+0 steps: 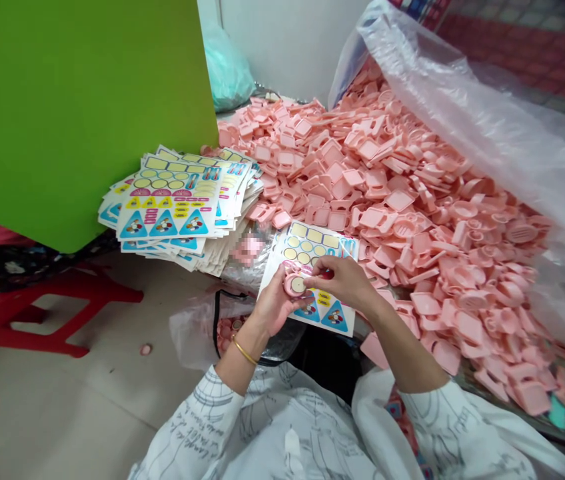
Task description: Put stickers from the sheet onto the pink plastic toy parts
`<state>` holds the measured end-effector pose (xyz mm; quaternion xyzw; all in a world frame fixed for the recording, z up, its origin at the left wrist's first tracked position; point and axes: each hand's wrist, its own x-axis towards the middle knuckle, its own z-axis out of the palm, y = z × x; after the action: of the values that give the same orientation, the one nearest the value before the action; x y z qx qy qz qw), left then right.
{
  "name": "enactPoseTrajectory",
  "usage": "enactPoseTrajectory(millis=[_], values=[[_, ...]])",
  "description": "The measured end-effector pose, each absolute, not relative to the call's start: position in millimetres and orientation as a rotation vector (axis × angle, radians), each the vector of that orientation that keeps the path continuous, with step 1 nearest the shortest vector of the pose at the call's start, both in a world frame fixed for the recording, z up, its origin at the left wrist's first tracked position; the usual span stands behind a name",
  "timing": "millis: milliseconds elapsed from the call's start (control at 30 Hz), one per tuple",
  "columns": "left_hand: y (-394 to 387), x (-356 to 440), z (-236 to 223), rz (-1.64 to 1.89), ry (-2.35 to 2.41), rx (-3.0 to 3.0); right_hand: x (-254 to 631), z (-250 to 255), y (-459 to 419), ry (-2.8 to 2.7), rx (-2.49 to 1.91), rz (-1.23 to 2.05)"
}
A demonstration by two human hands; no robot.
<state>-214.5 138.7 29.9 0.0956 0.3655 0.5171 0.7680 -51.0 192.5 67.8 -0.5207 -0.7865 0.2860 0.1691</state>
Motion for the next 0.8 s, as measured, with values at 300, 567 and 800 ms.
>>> enactPoseTrajectory(millis=[300,567,800], values=[[136,-213,26,1.097,0.835,0.219,-53,61,193,-2.293,-1.428,0.794],[134,-212,21,1.087,0.828,0.209,-54,57,192,-2.350,-1.428,0.741],[130,-211,14,1.098,0.825,0.293,-55,60,192,-2.432,-1.446,0.650]])
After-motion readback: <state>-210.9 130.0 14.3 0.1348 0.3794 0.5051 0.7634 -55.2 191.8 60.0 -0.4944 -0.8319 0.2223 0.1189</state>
